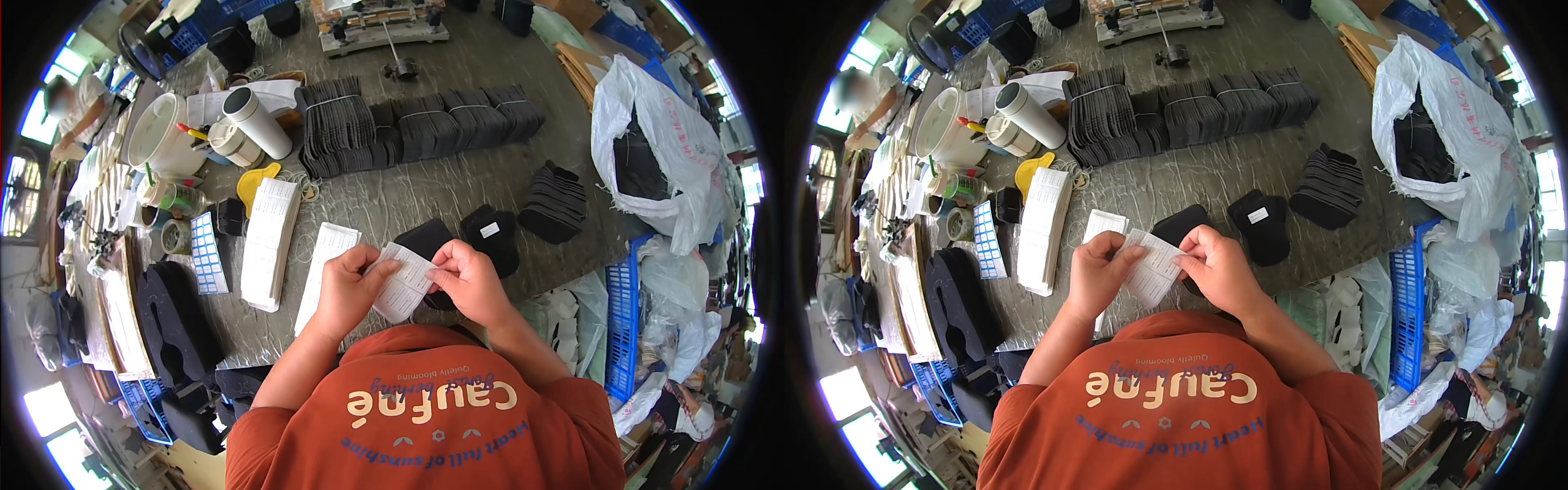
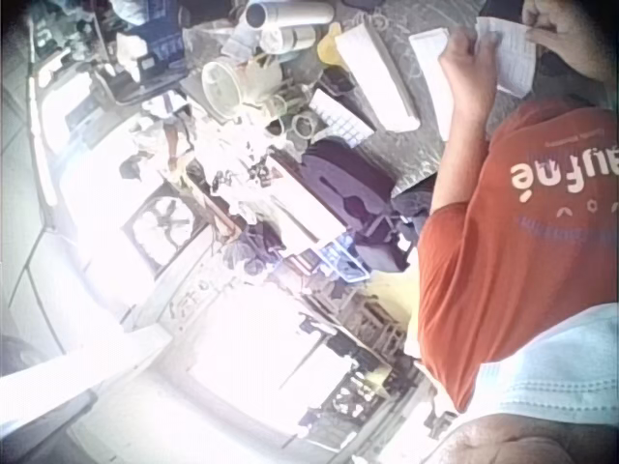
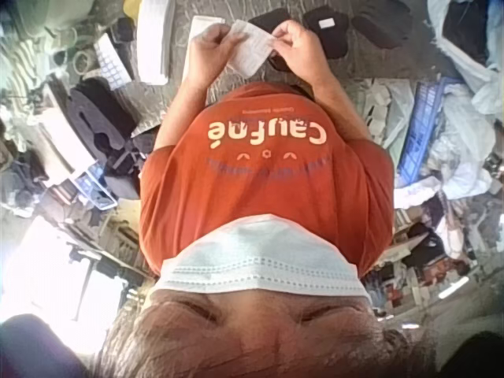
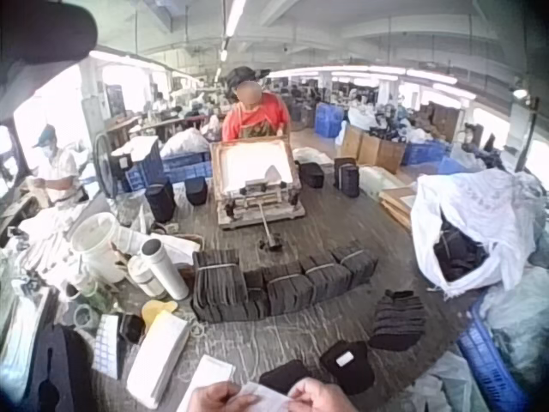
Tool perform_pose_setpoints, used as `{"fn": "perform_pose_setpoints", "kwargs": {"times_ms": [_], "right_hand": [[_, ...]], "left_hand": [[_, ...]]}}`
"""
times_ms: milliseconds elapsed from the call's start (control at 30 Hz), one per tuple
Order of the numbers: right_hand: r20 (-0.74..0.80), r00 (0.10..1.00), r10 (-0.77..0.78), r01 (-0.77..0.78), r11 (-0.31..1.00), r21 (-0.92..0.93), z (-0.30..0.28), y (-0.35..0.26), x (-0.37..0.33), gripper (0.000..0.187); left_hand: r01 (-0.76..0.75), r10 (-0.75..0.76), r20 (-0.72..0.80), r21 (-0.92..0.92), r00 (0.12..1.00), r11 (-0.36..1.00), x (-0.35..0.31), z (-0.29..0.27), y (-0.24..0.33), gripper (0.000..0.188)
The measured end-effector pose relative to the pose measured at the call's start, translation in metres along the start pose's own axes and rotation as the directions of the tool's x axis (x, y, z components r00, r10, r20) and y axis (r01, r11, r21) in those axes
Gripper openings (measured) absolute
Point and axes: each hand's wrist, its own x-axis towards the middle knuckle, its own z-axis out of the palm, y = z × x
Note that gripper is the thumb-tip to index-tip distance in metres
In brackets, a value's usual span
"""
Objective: The recorder is applying white adhesive labels to black shoe upper components and then organizing them into stacks.
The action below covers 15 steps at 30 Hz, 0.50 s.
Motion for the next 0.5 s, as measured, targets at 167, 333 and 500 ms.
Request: {"fn": "perform_pose_setpoints", "kwargs": {"times_ms": [167, 333, 500], "right_hand": [[-0.066, 0.894, -0.444, 0.41, 0.867, -0.284, 0.004, -0.001, 0.001, 0.008], [-0.252, 0.962, -0.104, 0.076, 0.99, -0.117, -0.023, 0.021, 0.022, 0.008], [-0.259, 0.961, -0.095, 0.06, 0.988, -0.141, -0.014, 0.04, 0.029, 0.007]], "left_hand": [[-0.099, 0.116, -0.074, 0.199, 0.99, 0.975, 0.001, -0.001, -0.006, 0.015], [-0.552, 0.363, 0.492, 0.32, 0.791, 0.77, -0.002, -0.009, 0.005, 0.012], [-0.687, 0.443, 0.551, 0.387, 0.707, 0.616, 0.0, 0.008, -0.008, 0.015]]}}
